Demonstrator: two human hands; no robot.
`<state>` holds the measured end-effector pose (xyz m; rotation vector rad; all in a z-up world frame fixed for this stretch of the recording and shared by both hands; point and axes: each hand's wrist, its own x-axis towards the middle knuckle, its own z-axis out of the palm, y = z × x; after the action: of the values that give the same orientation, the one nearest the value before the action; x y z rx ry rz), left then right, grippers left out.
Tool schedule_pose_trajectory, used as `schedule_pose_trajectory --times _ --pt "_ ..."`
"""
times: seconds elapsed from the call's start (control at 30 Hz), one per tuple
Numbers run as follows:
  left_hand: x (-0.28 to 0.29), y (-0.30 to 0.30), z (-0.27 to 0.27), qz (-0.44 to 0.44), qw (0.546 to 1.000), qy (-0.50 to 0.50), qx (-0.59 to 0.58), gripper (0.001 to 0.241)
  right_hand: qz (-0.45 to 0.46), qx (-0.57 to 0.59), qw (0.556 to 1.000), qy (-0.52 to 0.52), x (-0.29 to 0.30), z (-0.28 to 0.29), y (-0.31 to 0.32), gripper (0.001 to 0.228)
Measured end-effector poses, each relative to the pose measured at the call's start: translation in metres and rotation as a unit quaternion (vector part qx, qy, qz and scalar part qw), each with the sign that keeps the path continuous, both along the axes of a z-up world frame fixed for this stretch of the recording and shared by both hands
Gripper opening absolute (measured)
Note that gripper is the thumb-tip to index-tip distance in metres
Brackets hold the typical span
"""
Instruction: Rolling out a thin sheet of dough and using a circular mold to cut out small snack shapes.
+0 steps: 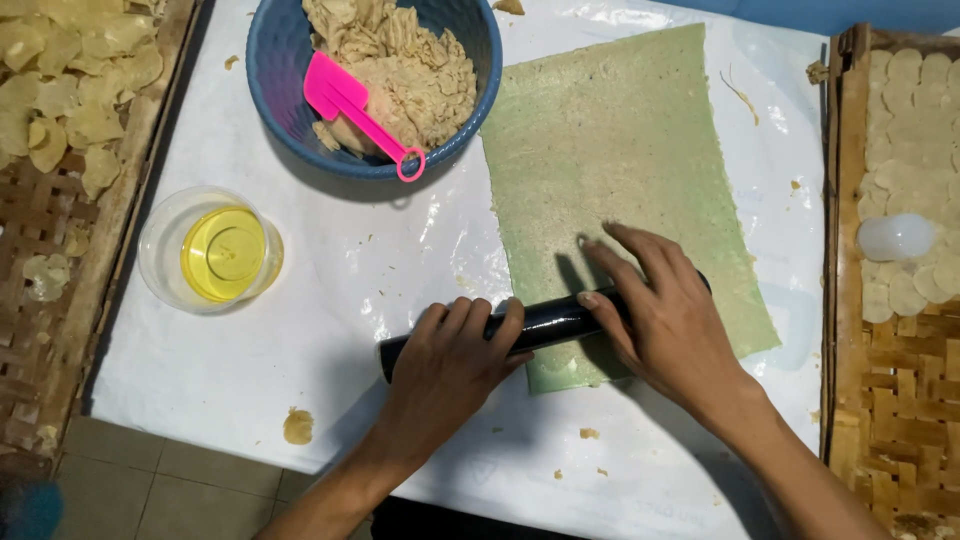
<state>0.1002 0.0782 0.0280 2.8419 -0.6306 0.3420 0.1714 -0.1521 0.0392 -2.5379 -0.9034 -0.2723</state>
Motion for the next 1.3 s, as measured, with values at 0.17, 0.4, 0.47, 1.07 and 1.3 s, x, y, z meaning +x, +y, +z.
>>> schedule_pose_trajectory --times 0.17,0.4,0.47,1.07,1.3 --pt "0.003 -0.008 -0.016 0.052 0.998 -0.003 0.027 0.064 -0.002 -0.119 0.993 0.020 0.018 -0.027 0.006 0.062" --pt "0.041 -0.010 -0.014 0.078 0.995 0.029 -0.046 0.073 -0.036 -0.120 0.991 0.050 0.045 -0.031 0.015 0.068" --pt "0.027 -0.014 -0.024 0.080 0.996 0.026 -0.043 0.076 -0.042 -0.118 0.991 0.046 0.030 -0.031 0.012 0.069" --pt "0.003 -0.016 -0.024 0.047 0.999 0.023 -0.012 0.076 -0.025 -0.118 0.993 0.015 0.002 -0.038 -0.002 0.066" --pt "-0.022 -0.001 -0.019 -0.001 0.999 0.048 -0.022 0.065 0.020 -0.146 0.989 0.030 -0.042 -0.039 -0.022 0.119"
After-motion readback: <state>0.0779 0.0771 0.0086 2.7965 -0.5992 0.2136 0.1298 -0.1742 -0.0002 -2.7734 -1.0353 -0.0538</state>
